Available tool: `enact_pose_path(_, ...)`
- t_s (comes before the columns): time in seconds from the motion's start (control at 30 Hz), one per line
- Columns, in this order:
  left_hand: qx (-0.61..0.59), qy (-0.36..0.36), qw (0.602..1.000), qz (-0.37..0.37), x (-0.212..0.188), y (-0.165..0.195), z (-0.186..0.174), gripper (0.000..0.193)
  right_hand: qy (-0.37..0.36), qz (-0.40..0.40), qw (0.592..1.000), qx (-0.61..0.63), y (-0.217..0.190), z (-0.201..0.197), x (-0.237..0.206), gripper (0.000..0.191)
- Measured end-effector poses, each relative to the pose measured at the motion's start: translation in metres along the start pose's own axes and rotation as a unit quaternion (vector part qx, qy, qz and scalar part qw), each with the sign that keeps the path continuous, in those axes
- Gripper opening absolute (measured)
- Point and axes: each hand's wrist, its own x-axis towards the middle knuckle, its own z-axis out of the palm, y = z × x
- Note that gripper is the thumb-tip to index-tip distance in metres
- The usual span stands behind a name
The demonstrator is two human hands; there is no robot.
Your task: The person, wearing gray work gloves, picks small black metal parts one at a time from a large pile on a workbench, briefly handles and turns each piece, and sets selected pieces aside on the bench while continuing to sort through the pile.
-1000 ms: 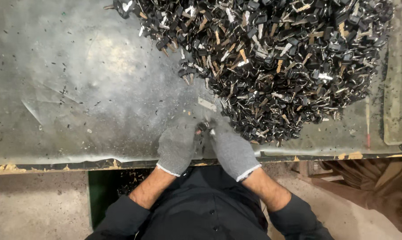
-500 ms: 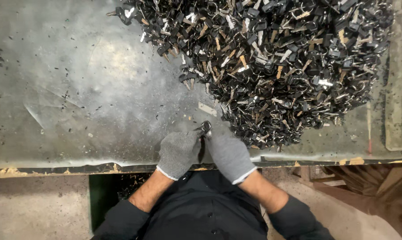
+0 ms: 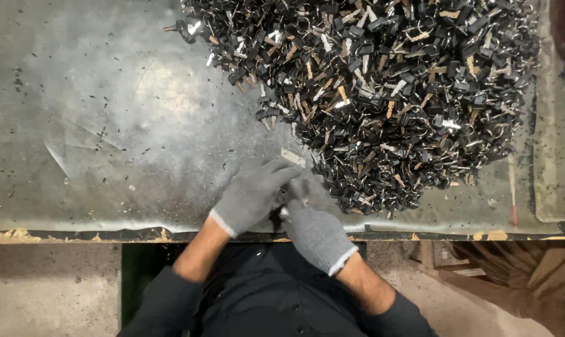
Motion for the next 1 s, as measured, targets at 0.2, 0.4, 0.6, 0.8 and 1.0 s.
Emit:
enact_pose_path(0.2, 0.043, -0.129, 0.987, -0.085, 0.029, -0.02, 0.023, 0.022, -0.001, 0.017, 0.984, -0.178, -0.005, -0.009, 0.019, 0.021)
enact_pose_path(0.4, 0.091, -0.154, 0.967, -0.184, 0.004, -0.003, 0.027, 0.018, 0.247, -0.059, 0.96, -0.116, 0.015, 0.005, -0.002, 0.037)
enact_pose_path(0.6, 0.008, -0.006, 0.986, -0.168, -0.026, -0.008, 0.043, 0.03, 0.28, -0.062, 0.95, 0.119, 0.019, 0.012, 0.005, 0.065)
enact_pose_path(0.8, 0.04, 0.043, 0.991, -0.124, -0.038, -0.01, 0.044, 0.021, 0.235, -0.017, 0.966, 0.106, 0.007, 0.006, 0.011, 0.051)
enact_pose_path(1.0, 0.035, 0.031, 0.995, -0.086, -0.039, -0.011, 0.048, 0.017, 0.245, -0.04, 0.966, -0.068, 0.001, -0.006, 0.02, 0.018)
